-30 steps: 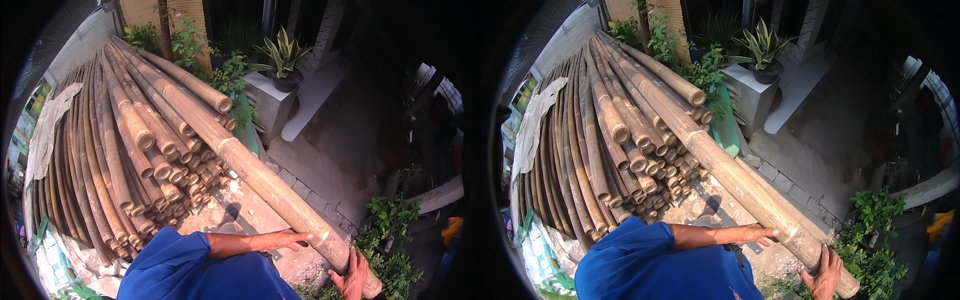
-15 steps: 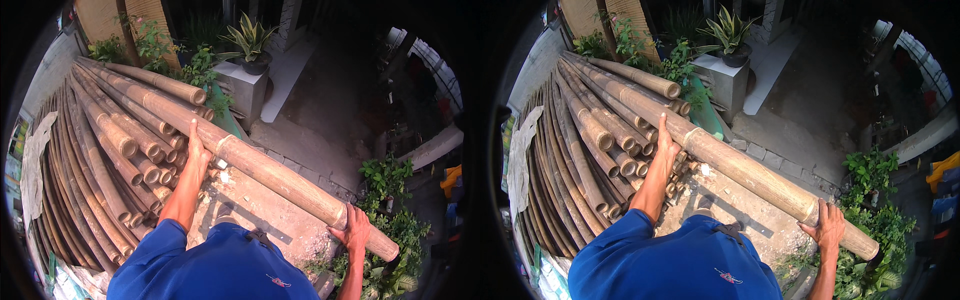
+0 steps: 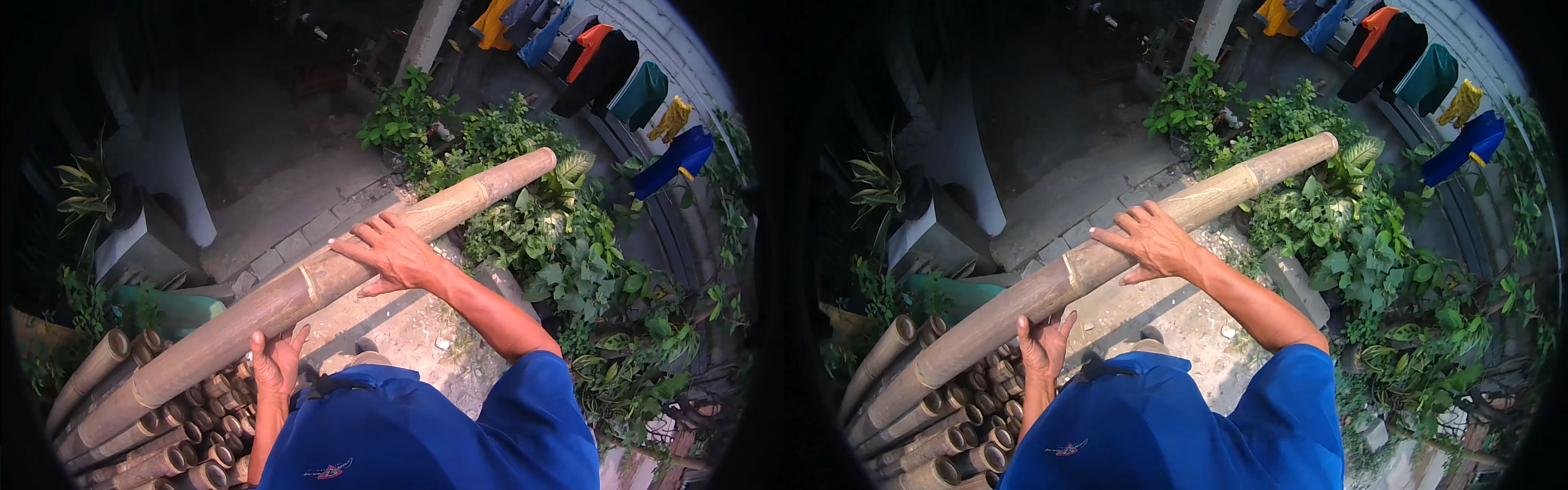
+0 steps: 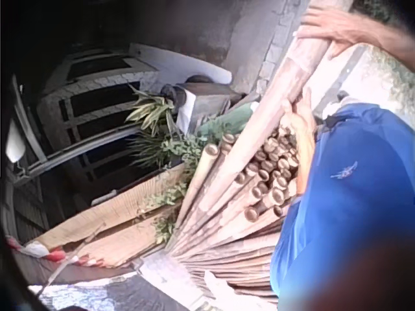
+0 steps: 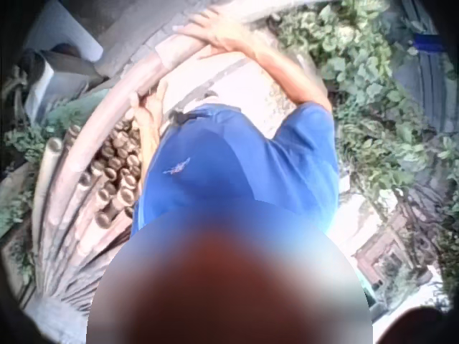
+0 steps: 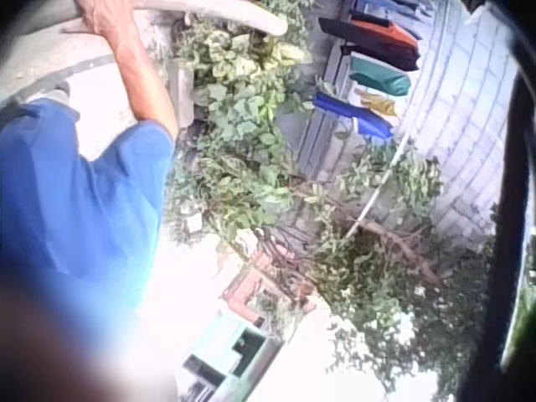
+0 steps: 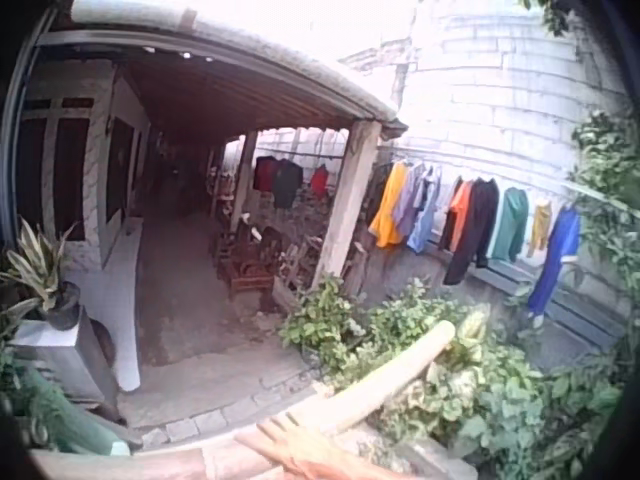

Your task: The person repeatedly picks up bamboo poles from a large stack, briefly inspects them by turning them over, and places them back. The person also adjusts a tarp covering part of the stack. No tools are used; all handling is by hand.

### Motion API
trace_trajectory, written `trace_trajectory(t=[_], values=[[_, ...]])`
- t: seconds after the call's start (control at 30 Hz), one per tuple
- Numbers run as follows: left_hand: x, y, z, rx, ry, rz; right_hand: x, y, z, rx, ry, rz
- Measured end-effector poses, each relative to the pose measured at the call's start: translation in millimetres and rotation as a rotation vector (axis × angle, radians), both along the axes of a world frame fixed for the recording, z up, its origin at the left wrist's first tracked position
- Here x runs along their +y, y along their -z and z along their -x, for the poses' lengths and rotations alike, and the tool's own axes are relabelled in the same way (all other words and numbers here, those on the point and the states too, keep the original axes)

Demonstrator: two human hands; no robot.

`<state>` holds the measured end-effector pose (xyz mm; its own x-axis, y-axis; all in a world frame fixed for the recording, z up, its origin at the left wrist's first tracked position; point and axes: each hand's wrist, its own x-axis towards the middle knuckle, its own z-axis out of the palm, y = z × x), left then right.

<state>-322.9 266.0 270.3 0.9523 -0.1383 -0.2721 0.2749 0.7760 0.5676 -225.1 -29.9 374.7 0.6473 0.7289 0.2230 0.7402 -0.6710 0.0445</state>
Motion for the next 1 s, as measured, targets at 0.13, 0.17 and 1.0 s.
trace_trajectory(t=[0.13,0.17,1.0], values=[[41.6,13.8,8.4,-0.011,-0.244,0.074,32.1,0.4,-8.9,0.098,0.064,0.091],[60.3,15.5,10.5,-0.011,-0.400,0.081,32.1,0.1,-8.5,0.120,0.089,0.125],[176.3,47.5,-8.6,0.112,-1.129,-0.863,-109.4,37.7,-3.8,-0.166,0.738,-0.109]])
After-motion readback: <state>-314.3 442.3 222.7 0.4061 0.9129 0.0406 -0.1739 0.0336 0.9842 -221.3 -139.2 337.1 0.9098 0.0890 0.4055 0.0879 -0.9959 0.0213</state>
